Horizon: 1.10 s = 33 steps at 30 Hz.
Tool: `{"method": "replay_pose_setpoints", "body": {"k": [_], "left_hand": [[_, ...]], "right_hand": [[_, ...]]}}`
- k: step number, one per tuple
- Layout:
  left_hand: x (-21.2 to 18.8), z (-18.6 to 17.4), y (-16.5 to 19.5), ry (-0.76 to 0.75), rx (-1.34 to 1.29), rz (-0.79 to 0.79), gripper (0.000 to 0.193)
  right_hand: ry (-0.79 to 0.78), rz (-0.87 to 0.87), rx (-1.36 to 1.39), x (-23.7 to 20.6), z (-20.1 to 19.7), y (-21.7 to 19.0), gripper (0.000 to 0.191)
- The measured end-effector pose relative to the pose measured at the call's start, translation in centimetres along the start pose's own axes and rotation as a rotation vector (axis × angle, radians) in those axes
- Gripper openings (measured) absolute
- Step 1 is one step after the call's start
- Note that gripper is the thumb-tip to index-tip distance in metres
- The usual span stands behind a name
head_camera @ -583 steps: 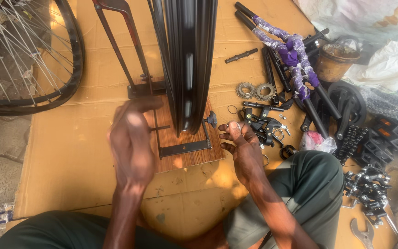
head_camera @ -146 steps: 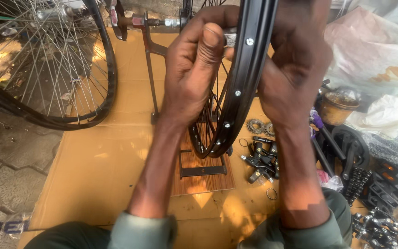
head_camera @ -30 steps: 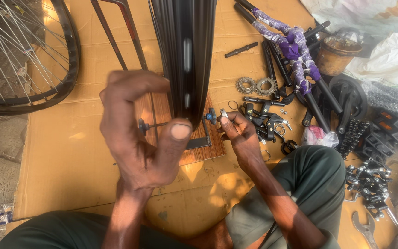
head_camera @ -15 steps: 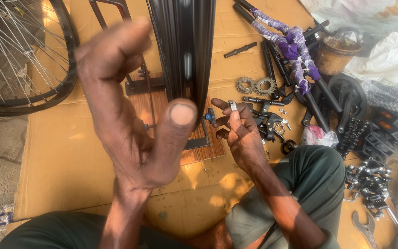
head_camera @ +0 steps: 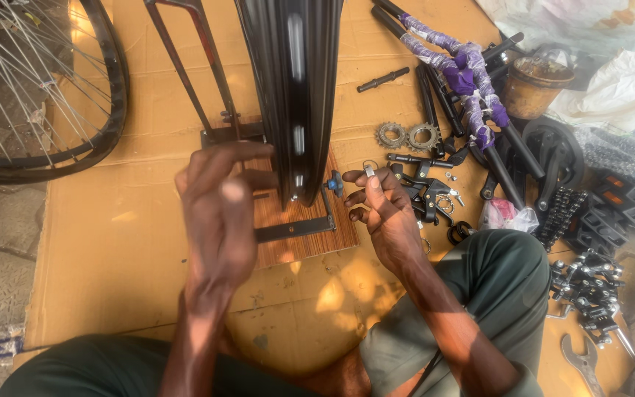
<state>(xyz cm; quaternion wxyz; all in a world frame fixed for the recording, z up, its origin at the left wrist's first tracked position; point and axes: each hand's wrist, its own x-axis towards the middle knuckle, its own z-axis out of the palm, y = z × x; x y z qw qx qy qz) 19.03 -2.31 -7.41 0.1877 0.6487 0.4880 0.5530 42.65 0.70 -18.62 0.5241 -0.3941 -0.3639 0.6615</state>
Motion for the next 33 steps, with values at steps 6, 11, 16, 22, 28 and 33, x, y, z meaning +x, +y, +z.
{"method": "replay_pose_setpoints", "body": {"k": [6, 11, 16, 22, 28, 33], "left_hand": [[-1.2, 0.1, -1.1, 0.053, 0.136, 0.102, 0.07], [-1.6, 0.6, -0.5, 0.006, 0.251, 0.224, 0.043], [-1.8, 0.1, -1.2, -0.12, 0.415, 0.285, 0.04], [-1.3, 0.0, -0.4, -0.117, 0.364, 0.237, 0.044], [-0.2, -0.2, 1.5, 0.087, -0.023, 0.189, 0.04], [-0.4, 0.5, 0.7, 0.021, 0.137, 0.305, 0.032]], "right_hand": [[0.033, 0.037, -0.059, -0.1, 0.2, 0.1, 0.023], [0.066, 0.04, -0.082, 0.1, 0.3, 0.1, 0.024], [0.098, 0.044, -0.094, 0.2, 0.1, 0.1, 0.025], [0.125, 0.063, -0.124, 0.3, 0.1, 0.3, 0.027], [0.096, 0.048, -0.107, 0.1, 0.1, 0.4, 0.025], [0.095, -0.005, -0.124, 0.2, -0.1, 0.5, 0.021]]}}
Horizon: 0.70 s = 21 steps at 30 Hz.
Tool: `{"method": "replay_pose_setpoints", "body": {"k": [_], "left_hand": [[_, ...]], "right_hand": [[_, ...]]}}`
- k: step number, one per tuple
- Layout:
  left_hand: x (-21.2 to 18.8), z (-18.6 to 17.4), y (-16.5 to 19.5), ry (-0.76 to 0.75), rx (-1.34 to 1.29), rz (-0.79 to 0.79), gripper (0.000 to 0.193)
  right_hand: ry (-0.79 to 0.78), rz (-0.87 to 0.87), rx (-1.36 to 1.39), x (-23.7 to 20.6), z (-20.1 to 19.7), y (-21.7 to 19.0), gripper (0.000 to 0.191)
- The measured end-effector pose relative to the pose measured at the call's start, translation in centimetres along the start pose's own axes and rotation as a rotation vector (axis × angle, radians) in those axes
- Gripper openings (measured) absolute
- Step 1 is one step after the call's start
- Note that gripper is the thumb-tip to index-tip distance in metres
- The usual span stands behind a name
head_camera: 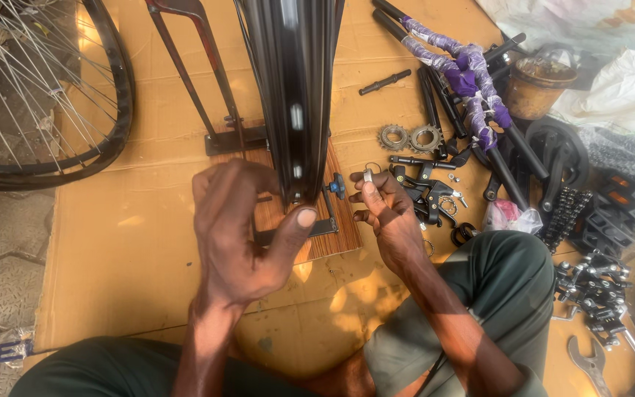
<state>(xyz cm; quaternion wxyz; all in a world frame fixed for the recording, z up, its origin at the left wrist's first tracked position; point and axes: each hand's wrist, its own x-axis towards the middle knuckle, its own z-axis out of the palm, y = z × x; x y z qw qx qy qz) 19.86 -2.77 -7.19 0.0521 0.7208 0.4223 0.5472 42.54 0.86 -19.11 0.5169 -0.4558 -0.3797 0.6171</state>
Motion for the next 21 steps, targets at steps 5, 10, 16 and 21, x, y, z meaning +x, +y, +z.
{"method": "replay_pose_setpoints", "body": {"k": [5, 10, 16, 21], "left_hand": [[-1.0, -0.24, 0.06, -0.035, -0.035, -0.079, 0.027], [-0.6, -0.3, 0.33, -0.041, -0.029, -0.082, 0.025], [-0.36, -0.37, 0.83, -0.049, -0.028, -0.103, 0.027], [-0.27, -0.18, 0.95, -0.067, -0.065, -0.08, 0.029]], "right_hand": [[0.026, -0.005, -0.028, 0.2, -0.43, 0.09, 0.017], [0.007, -0.017, -0.042, 0.14, -0.61, 0.12, 0.018], [-0.026, -0.016, -0.03, 0.07, -0.72, 0.29, 0.02], [-0.024, -0.031, -0.075, 0.15, -0.76, 0.63, 0.021]]}}
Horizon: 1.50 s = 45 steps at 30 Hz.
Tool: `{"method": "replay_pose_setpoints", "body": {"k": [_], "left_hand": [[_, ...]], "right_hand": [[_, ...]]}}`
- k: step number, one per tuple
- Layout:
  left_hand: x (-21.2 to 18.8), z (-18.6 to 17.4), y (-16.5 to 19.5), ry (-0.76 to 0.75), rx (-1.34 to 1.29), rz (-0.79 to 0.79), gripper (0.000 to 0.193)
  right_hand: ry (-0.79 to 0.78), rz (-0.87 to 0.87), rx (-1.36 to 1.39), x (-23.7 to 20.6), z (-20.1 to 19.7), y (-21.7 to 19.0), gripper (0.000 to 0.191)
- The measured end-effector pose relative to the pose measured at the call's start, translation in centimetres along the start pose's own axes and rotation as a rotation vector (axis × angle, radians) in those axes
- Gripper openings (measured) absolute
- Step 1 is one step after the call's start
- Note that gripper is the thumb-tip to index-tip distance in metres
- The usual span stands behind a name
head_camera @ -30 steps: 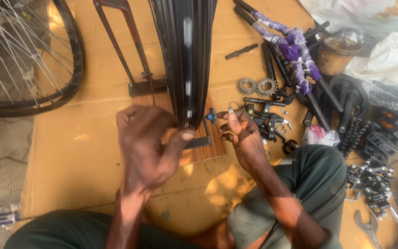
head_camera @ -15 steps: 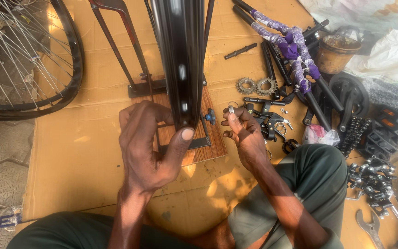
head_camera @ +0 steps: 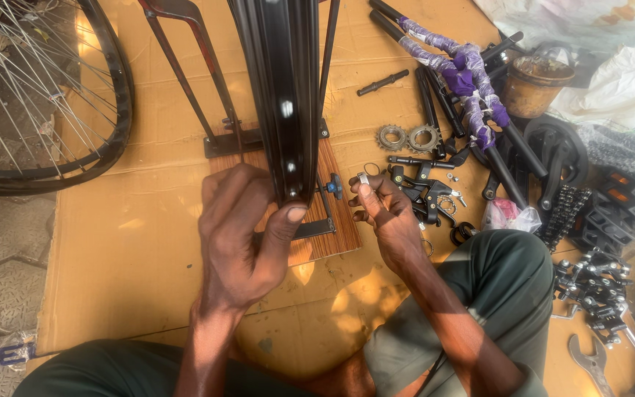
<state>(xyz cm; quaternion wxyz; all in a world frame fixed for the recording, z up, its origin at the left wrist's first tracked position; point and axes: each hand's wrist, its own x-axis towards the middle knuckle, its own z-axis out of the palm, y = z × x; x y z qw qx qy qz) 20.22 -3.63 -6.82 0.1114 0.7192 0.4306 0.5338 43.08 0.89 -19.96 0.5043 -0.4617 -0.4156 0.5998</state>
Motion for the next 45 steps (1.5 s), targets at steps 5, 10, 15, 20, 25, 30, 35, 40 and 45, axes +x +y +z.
{"method": "replay_pose_setpoints", "body": {"k": [5, 10, 15, 20, 25, 30, 35, 40, 45], "left_hand": [[0.0, 0.1, 0.1, -0.02, -0.107, -0.065, 0.032], [-0.2, 0.0, 0.2, -0.036, -0.052, -0.05, 0.03], [-0.1, 0.0, 0.5, 0.02, -0.029, -0.055, 0.028], [0.1, 0.0, 1.4, 0.105, 0.028, -0.045, 0.016], [0.1, 0.3, 2.0, 0.132, 0.065, -0.024, 0.009], [-0.1, 0.5, 1.8, 0.138, 0.058, -0.037, 0.007], [0.3, 0.4, 2.0, 0.19, 0.025, 0.045, 0.015], [1.8, -0.6, 3.9, 0.253, 0.04, 0.04, 0.024], [4.7, -2.0, 4.7, 0.276, -0.114, -0.053, 0.039]], "right_hand": [[-0.02, -0.098, -0.094, 0.1, 0.4, -0.9, 0.021], [-0.094, -0.337, -0.251, -0.1, 1.3, -3.9, 0.018], [-0.148, -0.624, -0.305, -0.9, 2.8, -7.7, 0.055], [-0.121, -0.898, -0.682, -1.6, 3.5, -11.2, 0.076], [-0.122, -0.87, -0.746, -2.1, 4.1, -12.4, 0.078], [-0.206, -0.783, -0.507, -1.7, 4.5, -11.9, 0.068], [-0.321, -0.752, -0.397, -1.5, 4.8, -12.1, 0.053], [-0.516, -0.697, -0.192, 0.1, 6.9, -13.9, 0.046], [-0.541, -0.831, -0.138, 3.3, 10.8, -16.8, 0.034]]}}
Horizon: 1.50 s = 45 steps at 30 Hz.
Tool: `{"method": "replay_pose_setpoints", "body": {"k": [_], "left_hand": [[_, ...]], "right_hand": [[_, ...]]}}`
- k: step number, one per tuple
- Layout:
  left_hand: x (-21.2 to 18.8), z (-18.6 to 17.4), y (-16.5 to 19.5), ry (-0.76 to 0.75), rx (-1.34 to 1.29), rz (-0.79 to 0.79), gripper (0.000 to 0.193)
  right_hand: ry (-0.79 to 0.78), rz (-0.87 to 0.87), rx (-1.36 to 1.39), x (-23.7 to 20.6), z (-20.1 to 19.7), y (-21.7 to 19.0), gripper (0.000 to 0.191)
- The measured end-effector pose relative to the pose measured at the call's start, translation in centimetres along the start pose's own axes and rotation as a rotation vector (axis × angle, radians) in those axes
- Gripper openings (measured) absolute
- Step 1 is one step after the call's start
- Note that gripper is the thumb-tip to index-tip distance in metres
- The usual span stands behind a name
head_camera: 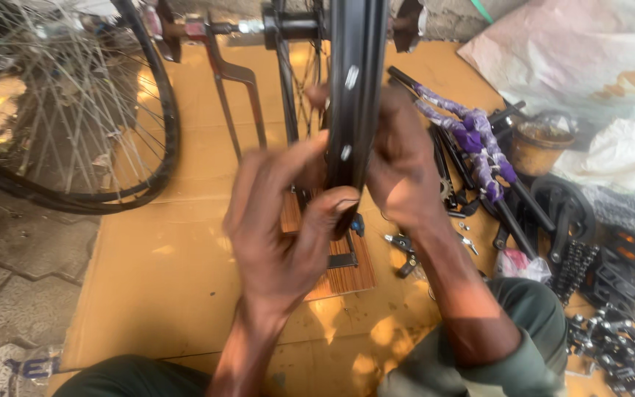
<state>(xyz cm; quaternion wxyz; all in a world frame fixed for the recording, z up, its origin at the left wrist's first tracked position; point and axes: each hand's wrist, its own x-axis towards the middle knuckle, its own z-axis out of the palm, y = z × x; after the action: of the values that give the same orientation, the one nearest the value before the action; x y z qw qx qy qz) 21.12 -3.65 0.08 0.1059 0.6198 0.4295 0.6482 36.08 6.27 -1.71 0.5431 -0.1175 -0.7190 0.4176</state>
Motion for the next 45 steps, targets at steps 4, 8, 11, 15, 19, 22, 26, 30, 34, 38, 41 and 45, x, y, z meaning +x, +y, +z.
{"method": "replay_pose_setpoints", "body": {"k": [4, 8, 11, 15, 19, 22, 26, 30, 34, 38, 41, 45], "left_hand": [[2.1, 1.1, -0.3, 0.041, 0.106, 0.246, 0.048], [3.5, 1.7, -1.0, 0.109, 0.205, 0.29, 0.056], [3.9, 2.0, -1.2, 0.159, 0.07, 0.241, 0.062], [4.0, 2.0, -1.3, 0.132, -0.073, 0.134, 0.07], [3.7, 2.3, -1.8, 0.103, -0.207, 0.073, 0.075], [3.9, 3.0, -2.7, 0.097, -0.388, 0.08, 0.072], [5.6, 3.5, -4.4, -0.014, -0.737, 0.039, 0.062], [8.2, 3.5, -5.8, -0.158, -0.745, 0.082, 0.056], [9.7, 3.0, -6.7, -0.373, -0.904, 0.044, 0.046], [11.2, 1.3, -6.6, -0.545, -1.044, -0.204, 0.038], [12.1, 0.2, -5.6, -0.608, -0.848, -0.13, 0.035], [7.5, 0.3, -4.1, -0.019, -0.142, 0.047, 0.033]], "right_hand": [[0.05, 0.062, -0.133, 4.3, 0.0, -0.3, 0.036], [0.056, 0.058, 0.231, 6.9, -0.3, -0.3, 0.026], [0.029, -0.022, 0.315, 7.8, 0.3, -0.1, 0.02], [-0.008, -0.095, 0.28, 8.4, 1.2, -1.1, 0.018], [-0.08, -0.053, 0.27, 8.7, 1.1, -2.7, 0.04], [0.121, -0.064, -0.021, 8.4, 1.4, -3.3, 0.037], [0.221, -0.294, -0.323, 7.6, 2.1, -4.0, 0.03], [0.249, -0.366, -0.583, 6.0, 1.5, -5.5, 0.014], [0.3, -0.184, -0.386, 4.9, 1.5, -5.6, 0.013], [0.191, -0.197, -0.191, 4.2, 2.3, -5.3, 0.017], [0.153, -0.157, -0.176, 4.1, 2.6, -5.2, 0.021], [0.208, -0.085, -0.136, 4.6, 1.9, -4.3, 0.02]]}}
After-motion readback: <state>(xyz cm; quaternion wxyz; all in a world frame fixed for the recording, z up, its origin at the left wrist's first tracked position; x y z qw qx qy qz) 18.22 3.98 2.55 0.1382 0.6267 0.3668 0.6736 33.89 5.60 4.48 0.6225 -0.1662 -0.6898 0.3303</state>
